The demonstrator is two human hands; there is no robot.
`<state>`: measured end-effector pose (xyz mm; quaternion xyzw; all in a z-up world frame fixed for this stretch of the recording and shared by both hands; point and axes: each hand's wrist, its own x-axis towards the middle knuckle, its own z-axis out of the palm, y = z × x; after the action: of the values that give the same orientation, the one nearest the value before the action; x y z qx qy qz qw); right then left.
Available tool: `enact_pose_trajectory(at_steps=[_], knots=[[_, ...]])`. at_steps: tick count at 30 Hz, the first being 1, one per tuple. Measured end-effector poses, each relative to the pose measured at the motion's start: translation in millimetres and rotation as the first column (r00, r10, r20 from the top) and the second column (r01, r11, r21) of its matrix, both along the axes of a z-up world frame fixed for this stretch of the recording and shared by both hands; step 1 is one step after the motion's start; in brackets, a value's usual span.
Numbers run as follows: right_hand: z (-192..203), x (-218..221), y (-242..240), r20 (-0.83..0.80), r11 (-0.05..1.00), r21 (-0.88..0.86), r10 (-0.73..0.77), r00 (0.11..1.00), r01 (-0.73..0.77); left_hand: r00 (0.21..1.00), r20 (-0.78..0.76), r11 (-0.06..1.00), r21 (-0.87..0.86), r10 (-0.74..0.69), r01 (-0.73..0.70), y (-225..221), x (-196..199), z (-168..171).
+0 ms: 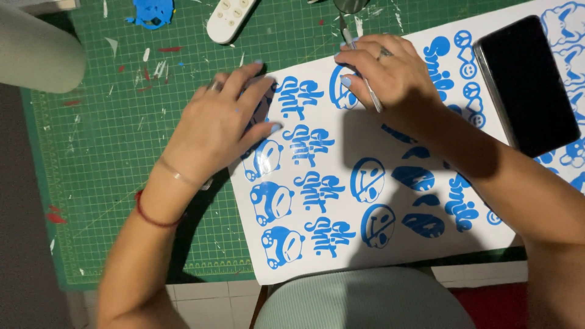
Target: The person uses a craft knife to remove excess vinyl from a sheet of blue printed decals, carefully lifting small pieces and sticking them to their hand and workspace.
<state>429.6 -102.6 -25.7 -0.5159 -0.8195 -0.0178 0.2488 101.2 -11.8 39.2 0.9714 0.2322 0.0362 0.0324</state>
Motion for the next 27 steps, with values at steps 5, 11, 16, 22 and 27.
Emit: enact_pose_trajectory(at_steps=[5, 11, 16, 22, 27], knots=[[5, -1, 1, -0.003, 0.997, 0.078, 0.008, 1.000, -0.008, 0.999, 0.052, 0.997, -0.077, 0.013, -0.009, 27, 36, -13], [10, -8, 5, 0.010, 0.990, 0.136, 0.024, 1.000, -0.025, 0.971, 0.211, 0.972, -0.227, 0.113, -0.063, 26, 43, -6], [10, -12, 6, 0.018, 0.998, 0.059, 0.031, 0.999, -0.032, 0.952, 0.273, 0.954, -0.293, 0.142, -0.059, 38, 31, -22], [10, -15, 2, 0.027, 0.999, -0.050, -0.012, 1.000, 0.013, 0.941, 0.290, 0.926, -0.373, 0.175, -0.057, 49, 33, -34], [6, -13, 2, 0.047, 1.000, 0.030, -0.003, 0.999, 0.002, 0.923, 0.312, 0.840, -0.542, 0.224, -0.020, 50, 33, -34]])
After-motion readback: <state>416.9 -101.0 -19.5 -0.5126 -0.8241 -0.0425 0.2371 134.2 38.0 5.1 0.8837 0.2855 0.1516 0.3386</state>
